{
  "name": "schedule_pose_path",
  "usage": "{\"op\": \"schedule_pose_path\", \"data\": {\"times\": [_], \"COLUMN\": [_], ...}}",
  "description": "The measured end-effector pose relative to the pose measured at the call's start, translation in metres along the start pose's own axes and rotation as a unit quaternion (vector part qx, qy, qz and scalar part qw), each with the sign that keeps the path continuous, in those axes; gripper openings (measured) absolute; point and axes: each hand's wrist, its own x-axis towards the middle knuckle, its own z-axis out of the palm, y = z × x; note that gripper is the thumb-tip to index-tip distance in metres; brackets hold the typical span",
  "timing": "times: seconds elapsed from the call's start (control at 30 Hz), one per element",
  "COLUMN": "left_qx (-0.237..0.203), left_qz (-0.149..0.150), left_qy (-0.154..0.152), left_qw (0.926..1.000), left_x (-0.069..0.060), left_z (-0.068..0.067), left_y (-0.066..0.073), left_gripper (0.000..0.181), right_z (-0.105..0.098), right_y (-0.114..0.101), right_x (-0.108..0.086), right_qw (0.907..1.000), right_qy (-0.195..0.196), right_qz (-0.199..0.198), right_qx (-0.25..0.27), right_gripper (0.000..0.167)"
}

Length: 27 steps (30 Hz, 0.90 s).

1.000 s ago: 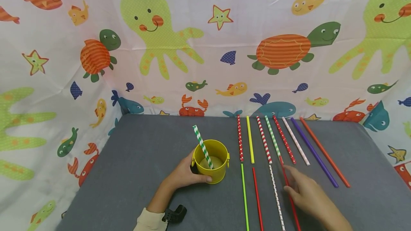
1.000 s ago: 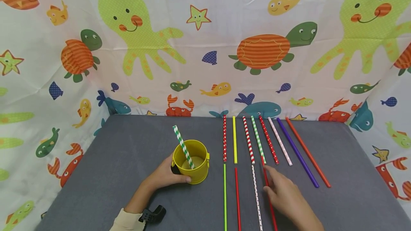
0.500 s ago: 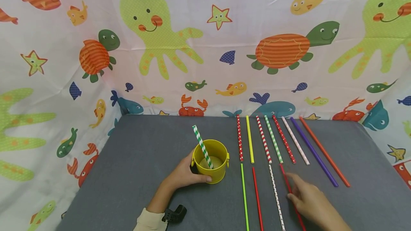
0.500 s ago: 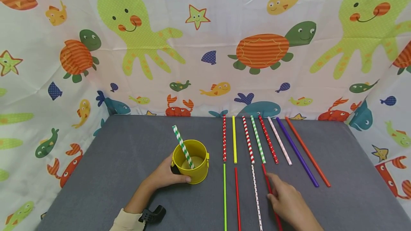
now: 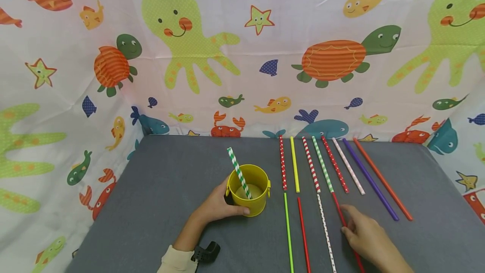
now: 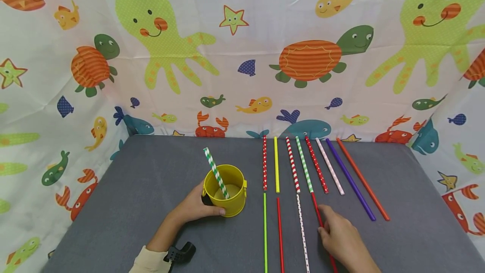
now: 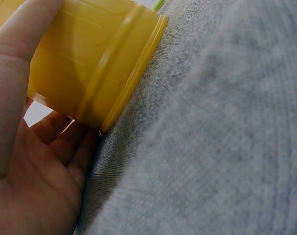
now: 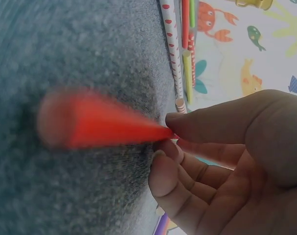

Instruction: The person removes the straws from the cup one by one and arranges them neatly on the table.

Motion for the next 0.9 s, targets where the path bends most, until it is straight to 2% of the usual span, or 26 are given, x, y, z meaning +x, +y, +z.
{"op": "schedule_pose_path", "data": {"times": [0.27, 0.63, 0.77, 0.9], "left_qx": [0.009, -0.001, -0.003, -0.004], "left_qz": [-0.005, -0.003, -0.002, -0.006], "left_qy": [0.002, 0.001, 0.000, 0.002], "left_qw": [1.0000, 1.0000, 1.0000, 1.0000], "left_x": [0.000, 0.001, 0.001, 0.000], "left_z": [0.000, 0.000, 0.000, 0.000], "left_y": [-0.005, -0.003, -0.001, 0.001], "left_gripper": [0.100, 0.099, 0.098, 0.097], "right_z": [0.000, -0.005, -0.011, -0.014], "right_y": [-0.001, -0.002, -0.006, -0.018], "right_x": [0.001, 0.006, 0.012, 0.020], "right_qw": [0.9999, 0.9998, 0.9999, 0.9997], "right_qy": [0.003, 0.005, -0.001, -0.003], "right_qz": [-0.012, -0.013, -0.008, -0.025], "right_qx": [-0.003, -0.013, -0.011, -0.007], "right_gripper": [0.055, 0.052, 0.050, 0.049]}}
